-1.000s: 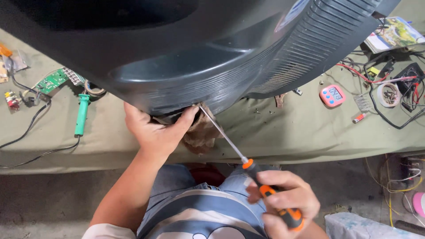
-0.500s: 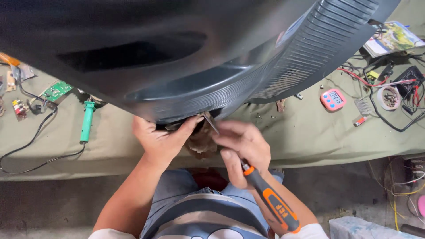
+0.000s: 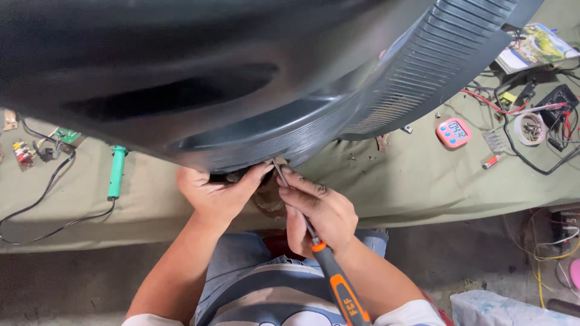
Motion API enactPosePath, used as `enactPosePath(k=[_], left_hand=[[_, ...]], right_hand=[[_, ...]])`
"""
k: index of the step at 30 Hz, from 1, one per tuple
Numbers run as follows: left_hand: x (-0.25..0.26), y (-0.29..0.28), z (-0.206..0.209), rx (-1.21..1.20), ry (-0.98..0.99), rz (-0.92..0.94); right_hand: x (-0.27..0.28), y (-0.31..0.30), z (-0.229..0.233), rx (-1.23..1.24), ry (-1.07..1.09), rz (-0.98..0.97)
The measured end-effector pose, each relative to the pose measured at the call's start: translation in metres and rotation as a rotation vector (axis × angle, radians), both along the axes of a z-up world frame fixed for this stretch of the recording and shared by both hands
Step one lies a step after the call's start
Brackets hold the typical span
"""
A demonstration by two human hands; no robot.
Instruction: Repairing and cleaning the internal components of a CRT television through a casing opening using a screwdriver and a cloth.
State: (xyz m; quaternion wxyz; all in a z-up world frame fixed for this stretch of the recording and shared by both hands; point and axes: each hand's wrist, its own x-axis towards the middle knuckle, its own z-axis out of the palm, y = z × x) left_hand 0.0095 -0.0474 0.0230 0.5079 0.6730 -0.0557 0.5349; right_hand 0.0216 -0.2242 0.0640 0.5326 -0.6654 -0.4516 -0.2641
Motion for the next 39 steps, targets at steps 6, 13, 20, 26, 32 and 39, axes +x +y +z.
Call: enactPosePath(k=[6,13,20,26,32,39], left_hand=[[0.0,0.0,0.006,-0.009,-0.013,-0.046],[0.004,-0.003,0.0,-0.013,-0.017,-0.024],[0.006,-0.007,-0.003,-0.033,-0.022,-0.015],[0.009,-0.002,-0.008,0.0,-0.025,0.008],[0.006,0.001,-0.003,0.003,-0.011,-0.002],[0.004,0.001,-0.014,0.009,-0.007,0.005]], right_hand=[[0.001,0.009,0.005,0.098,-0.148,-0.134],[-0.003,0.016,-0.015,0.24,0.051,-0.046],[-0.007,0.031,-0.036,0.65,0.432,0.318],[0.0,0.02,-0.005,0.412,0.328,0.204],[0.002,0.005,-0.008,0.293,0.293,0.214],[-0.013,0.029,-0.049,0.822,0.744,0.546]])
